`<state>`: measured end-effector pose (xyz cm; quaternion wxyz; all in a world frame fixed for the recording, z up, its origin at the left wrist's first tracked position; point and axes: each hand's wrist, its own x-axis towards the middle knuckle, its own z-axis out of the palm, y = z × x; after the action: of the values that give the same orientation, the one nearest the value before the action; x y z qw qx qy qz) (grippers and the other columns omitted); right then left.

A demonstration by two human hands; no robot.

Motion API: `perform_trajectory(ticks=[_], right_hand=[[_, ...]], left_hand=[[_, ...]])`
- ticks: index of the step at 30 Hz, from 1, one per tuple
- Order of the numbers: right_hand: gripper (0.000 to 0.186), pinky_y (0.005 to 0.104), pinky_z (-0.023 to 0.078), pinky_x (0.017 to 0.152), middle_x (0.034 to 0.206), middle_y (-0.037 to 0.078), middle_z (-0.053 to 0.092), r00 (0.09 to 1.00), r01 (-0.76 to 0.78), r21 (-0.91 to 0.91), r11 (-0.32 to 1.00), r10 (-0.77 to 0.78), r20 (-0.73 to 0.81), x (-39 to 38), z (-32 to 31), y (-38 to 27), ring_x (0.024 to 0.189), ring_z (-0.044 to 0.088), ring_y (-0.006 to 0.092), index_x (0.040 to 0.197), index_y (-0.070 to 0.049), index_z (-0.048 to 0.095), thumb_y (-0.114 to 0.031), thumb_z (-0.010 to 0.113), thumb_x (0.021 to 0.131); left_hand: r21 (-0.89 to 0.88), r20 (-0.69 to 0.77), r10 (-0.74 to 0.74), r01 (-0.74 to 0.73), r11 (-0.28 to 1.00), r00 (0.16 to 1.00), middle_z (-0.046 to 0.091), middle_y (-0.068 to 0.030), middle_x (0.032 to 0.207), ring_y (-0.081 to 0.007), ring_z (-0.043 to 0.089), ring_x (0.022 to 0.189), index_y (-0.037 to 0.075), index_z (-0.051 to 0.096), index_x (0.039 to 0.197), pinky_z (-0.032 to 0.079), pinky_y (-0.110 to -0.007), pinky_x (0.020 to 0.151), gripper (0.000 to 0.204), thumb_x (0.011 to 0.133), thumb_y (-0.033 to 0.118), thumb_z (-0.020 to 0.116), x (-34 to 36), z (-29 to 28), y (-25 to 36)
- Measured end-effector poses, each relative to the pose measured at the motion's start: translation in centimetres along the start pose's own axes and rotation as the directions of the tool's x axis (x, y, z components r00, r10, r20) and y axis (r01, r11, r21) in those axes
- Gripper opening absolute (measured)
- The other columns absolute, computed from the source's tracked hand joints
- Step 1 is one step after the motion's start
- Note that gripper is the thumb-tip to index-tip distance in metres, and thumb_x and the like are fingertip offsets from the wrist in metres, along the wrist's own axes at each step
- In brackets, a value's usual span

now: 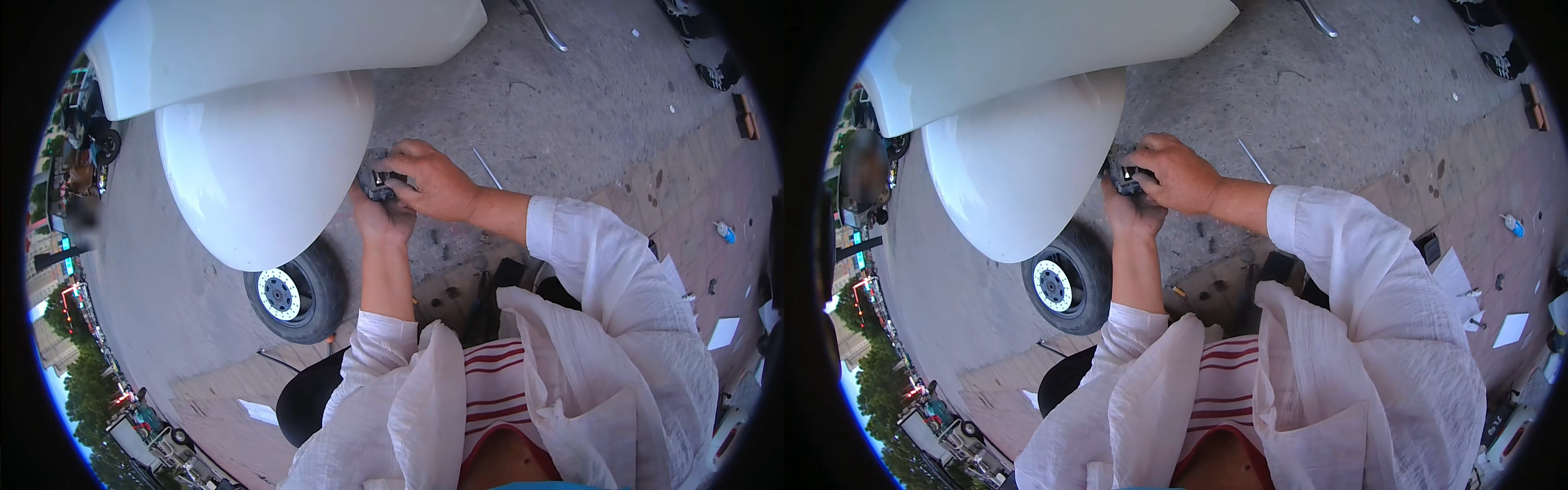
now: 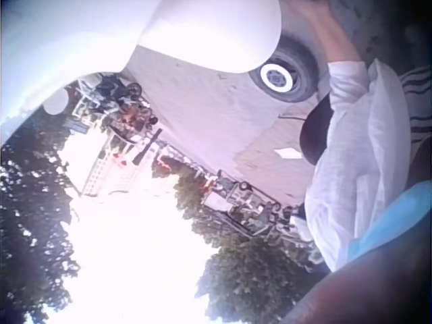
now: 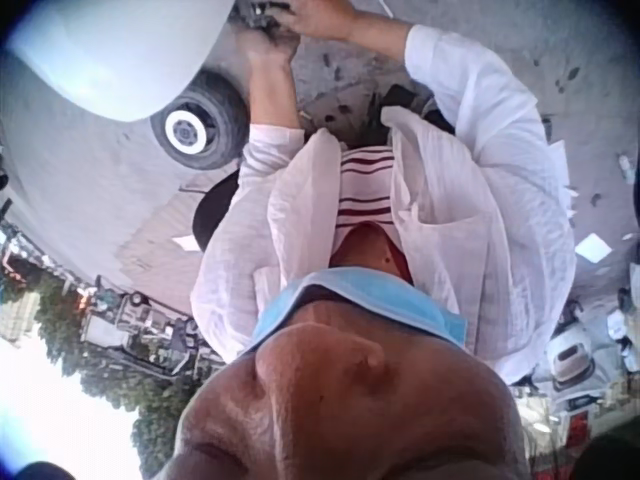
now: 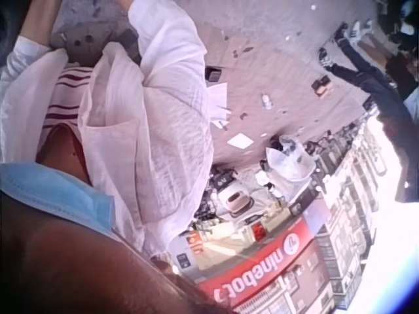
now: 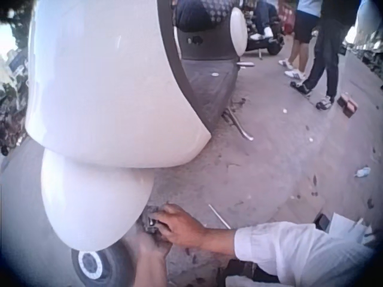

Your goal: The person works on a small metal component near the front wheel of a white scooter, repeatedly inserting and removing a small pin or clip with their fingers. They rotate the part to access different sides and continue the same insertion/removal cycle throughout the clip.

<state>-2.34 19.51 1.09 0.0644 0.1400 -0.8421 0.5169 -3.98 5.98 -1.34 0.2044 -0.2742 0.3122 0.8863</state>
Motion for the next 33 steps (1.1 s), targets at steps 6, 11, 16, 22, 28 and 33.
perform_trajectory(ticks=[6, 11, 16, 22, 28, 33], right_hand=[[0.034, 0.0407, 0.047, 0.088, 0.102, 0.013, 0.057, 1.0, 0.027, -0.043, 0.999, -0.027, -0.009, 0.2, 0.1, 0.1, 0.099, 0.055, 0.0313, 0.114, -0.006, 0.063, -0.011, 0.065, 0.081], [0.034, 0.0407, 0.047, 0.087, 0.101, 0.013, 0.057, 0.992, 0.123, -0.052, 0.991, -0.123, -0.007, 0.0, 0.1, 0.2, 0.099, 0.055, 0.0324, 0.112, -0.006, 0.063, -0.013, 0.067, 0.078], [0.035, 0.0395, 0.048, 0.087, 0.101, 0.014, 0.057, 0.966, 0.258, -0.16, 0.953, -0.254, 0.046, 0.0, -0.2, 0.3, 0.099, 0.054, 0.0333, 0.11, -0.005, 0.063, -0.016, 0.069, 0.077], [0.034, 0.0407, 0.047, 0.088, 0.102, 0.015, 0.058, 0.996, 0.075, -0.044, 0.996, -0.077, -0.049, -0.2, 0.0, -0.3, 0.1, 0.055, 0.0343, 0.106, -0.004, 0.061, -0.019, 0.07, 0.078], [0.031, 0.0382, 0.05, 0.081, 0.103, 0.015, 0.059, 0.993, -0.113, 0.096, 0.989, 0.116, -0.031, 0.1, -0.4, -0.2, 0.095, 0.059, 0.0278, 0.109, -0.003, 0.06, -0.009, 0.065, 0.079], [0.031, 0.0354, 0.051, 0.078, 0.1, 0.014, 0.058, 0.985, -0.133, 0.192, 0.972, 0.152, -0.086, 0.8, -0.4, 0.2, 0.089, 0.059, 0.0234, 0.109, -0.002, 0.06, -0.004, 0.06, 0.078]], left_hand=[[-0.011, 0.012, 0.018, -0.018, 1.0, 1.0, 0.058, -0.0086, 0.121, -0.0253, 0.055, 0.117, 0.012, 0.055, 0.122, 0.046, -0.044, 0.099, 0.055, 0.097, 0.053, 0.026, 0.3, -0.3, -0.3], [0.001, 0.026, 0.042, -0.042, 0.999, 0.999, 0.058, -0.0093, 0.119, -0.0251, 0.056, 0.114, 0.01, 0.055, 0.118, 0.047, -0.043, 0.098, 0.054, 0.098, 0.051, 0.026, 0.1, 0.2, -0.2], [-0.019, 0.074, 0.048, -0.047, 0.999, 0.996, 0.059, -0.0089, 0.114, -0.0244, 0.057, 0.111, 0.01, 0.055, 0.114, 0.049, -0.042, 0.095, 0.05, 0.099, 0.047, 0.026, -0.6, 1.2, 0.0], [-0.033, 0.023, 0.112, -0.112, 0.993, 0.993, 0.06, -0.008, 0.11, -0.0242, 0.059, 0.107, 0.011, 0.056, 0.114, 0.05, -0.042, 0.094, 0.048, 0.1, 0.048, 0.028, 1.1, -1.2, -0.3], [-0.06, -0.064, -0.005, 0.001, 0.998, 0.998, 0.062, -0.0073, 0.1, -0.0214, 0.061, 0.086, 0.011, 0.057, 0.11, 0.054, -0.037, 0.076, 0.05, 0.099, 0.05, 0.029, -1.0, 2.0, -0.2], [-0.136, 0.129, -0.124, 0.142, 0.98, 0.984, 0.062, -0.0046, 0.082, -0.0135, 0.05, 0.058, 0.01, 0.059, 0.103, 0.038, -0.025, 0.043, 0.052, 0.099, 0.052, 0.029, -0.6, 0.5, 0.9]])
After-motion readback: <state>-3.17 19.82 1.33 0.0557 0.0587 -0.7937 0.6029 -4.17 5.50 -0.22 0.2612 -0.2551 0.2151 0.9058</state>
